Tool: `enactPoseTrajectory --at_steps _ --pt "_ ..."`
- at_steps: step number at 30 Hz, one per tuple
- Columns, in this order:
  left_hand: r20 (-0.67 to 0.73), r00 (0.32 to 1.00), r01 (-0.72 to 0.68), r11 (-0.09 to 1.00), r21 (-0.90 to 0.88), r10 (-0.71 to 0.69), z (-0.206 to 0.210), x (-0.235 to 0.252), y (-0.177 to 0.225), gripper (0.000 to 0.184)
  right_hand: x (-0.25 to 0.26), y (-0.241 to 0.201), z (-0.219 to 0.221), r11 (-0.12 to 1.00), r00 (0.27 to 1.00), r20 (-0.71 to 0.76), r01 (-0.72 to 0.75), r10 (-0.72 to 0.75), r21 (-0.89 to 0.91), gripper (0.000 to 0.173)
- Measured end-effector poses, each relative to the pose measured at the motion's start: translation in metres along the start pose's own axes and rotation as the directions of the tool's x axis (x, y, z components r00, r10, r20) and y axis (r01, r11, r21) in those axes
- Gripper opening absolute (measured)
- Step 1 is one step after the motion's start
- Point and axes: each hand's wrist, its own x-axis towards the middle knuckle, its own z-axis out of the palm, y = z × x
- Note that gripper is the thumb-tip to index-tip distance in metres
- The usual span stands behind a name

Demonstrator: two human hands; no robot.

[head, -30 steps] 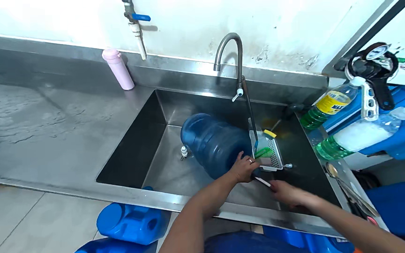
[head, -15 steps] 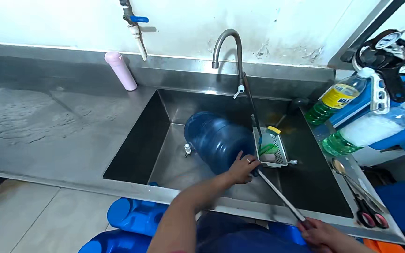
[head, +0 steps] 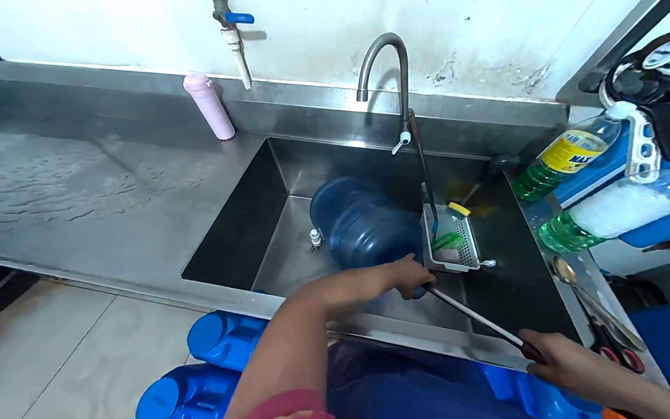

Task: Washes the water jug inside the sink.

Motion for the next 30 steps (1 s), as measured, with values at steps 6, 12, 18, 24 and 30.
enactPoseTrajectory --at_steps 6,12,18,24,30 --pt "-0.206 0.978 0.024 0.997 -0.068 -0.038 0.011 0.007 0.001 0.066 0.022 -0.026 0.021 0.992 0.998 0.031 -0.053 0.05 0.113 0.027" --pt "-0.523 0.846 0.013 0.984 -0.175 -0.104 0.02 0.017 0.0 0.063 0.032 -0.029 0.004 0.972 0.999 -0.01 -0.034 0.038 0.234 0.024" --pt "-0.192 0.979 0.037 0.991 -0.125 -0.061 0.005 0.004 0.003 0.066 0.04 -0.022 -0.014 1.0 1.0 0.018 -0.01 0.01 0.029 0.023" --pt "-0.143 0.989 0.017 0.999 -0.034 -0.021 0.019 0.008 -0.002 0.065 0.068 -0.035 0.003 1.0 0.997 0.074 -0.014 0.015 -0.018 0.029" --pt "-0.518 0.849 0.022 0.986 -0.166 -0.107 0.026 0.013 -0.001 0.058 0.114 -0.064 -0.006 0.97 1.0 0.006 0.026 -0.028 0.24 0.017"
